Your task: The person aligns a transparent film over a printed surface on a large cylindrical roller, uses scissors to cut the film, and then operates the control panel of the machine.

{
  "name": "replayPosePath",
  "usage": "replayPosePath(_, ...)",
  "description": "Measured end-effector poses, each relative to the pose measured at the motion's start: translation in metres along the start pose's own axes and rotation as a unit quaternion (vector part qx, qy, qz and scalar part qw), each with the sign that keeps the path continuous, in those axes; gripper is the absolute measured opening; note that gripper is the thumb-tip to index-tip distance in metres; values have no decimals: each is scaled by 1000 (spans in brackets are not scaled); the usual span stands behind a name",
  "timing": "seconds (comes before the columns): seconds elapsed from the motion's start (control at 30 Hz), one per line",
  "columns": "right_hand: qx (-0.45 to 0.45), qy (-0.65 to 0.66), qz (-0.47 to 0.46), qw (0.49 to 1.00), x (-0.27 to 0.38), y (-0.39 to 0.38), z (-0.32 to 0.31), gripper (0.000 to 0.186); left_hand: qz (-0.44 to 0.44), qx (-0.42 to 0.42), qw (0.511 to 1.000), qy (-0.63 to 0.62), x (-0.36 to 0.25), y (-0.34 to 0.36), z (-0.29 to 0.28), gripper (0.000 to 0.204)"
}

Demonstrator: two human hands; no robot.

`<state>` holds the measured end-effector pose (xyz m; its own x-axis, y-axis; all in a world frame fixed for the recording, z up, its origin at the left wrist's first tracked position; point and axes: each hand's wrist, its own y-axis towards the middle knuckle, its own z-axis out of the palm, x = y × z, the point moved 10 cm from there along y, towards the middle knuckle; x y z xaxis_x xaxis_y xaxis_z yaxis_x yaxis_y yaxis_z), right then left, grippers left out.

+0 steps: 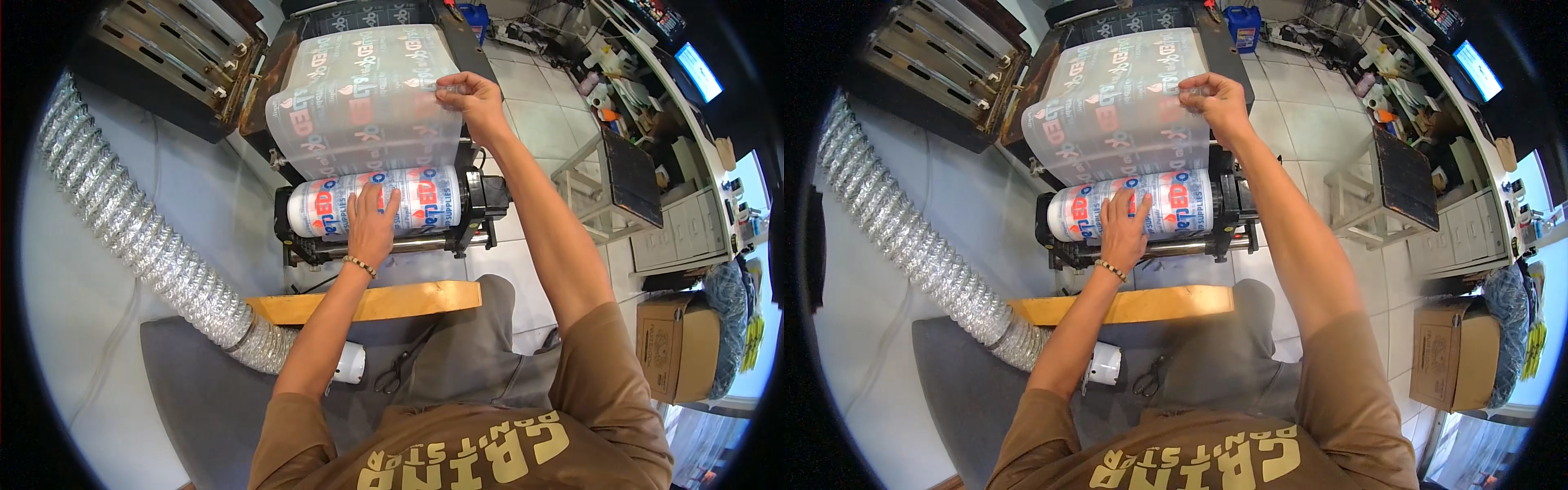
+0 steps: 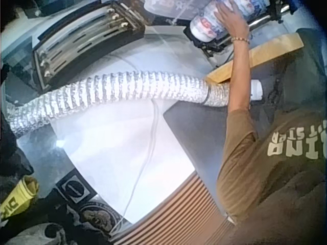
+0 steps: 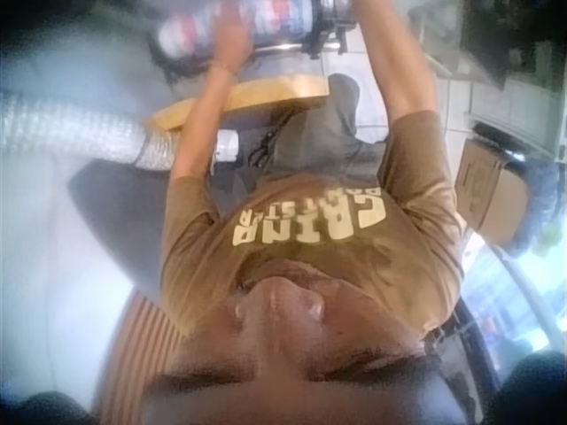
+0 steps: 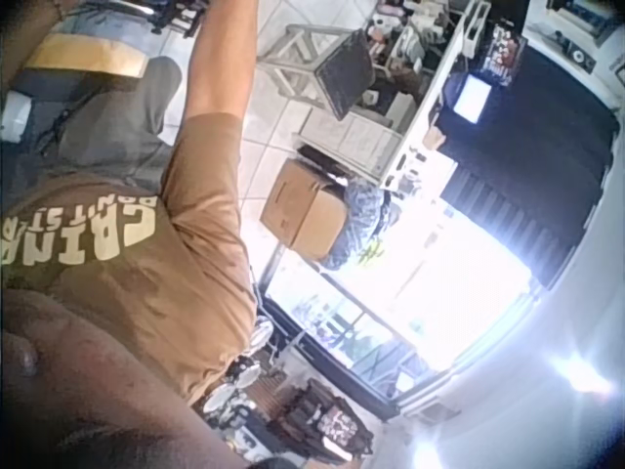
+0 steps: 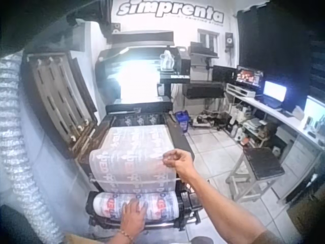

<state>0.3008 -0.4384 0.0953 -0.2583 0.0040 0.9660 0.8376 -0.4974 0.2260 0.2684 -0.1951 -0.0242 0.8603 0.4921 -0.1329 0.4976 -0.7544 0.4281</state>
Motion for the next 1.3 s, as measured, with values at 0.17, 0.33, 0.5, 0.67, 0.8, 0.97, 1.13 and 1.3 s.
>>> replayPosePath(0.17,17,-17,7,1000,-3,2,0,20,-4,-14,1000,-16,-1,1,-3,83)
replayPosePath(0.33,19,-9,0,1000,0,1,1,20,-5,-7,1000,-25,0,2,-1,83)
replayPosePath(0.5,12,0,-4,1000,1,2,1,19,-4,1,1000,-20,1,2,-4,83)
replayPosePath(0.67,12,15,2,1000,0,-1,4,19,-22,12,999,-45,1,-2,-16,80)
replayPosePath(0.8,19,20,-6,1000,2,0,5,19,-86,-20,989,-117,-5,-16,-61,56)
replayPosePath(0.97,16,3,-6,1000,1,-1,-4,19,-118,218,917,-311,-57,-109,-56,15)
replayPosePath(1.13,12,11,0,1000,-6,-1,3,19,-161,448,871,-121,-83,-279,15,21)
replayPosePath(1.3,10,17,5,1000,-7,-3,2,20,-177,371,900,-142,-85,-298,5,28)
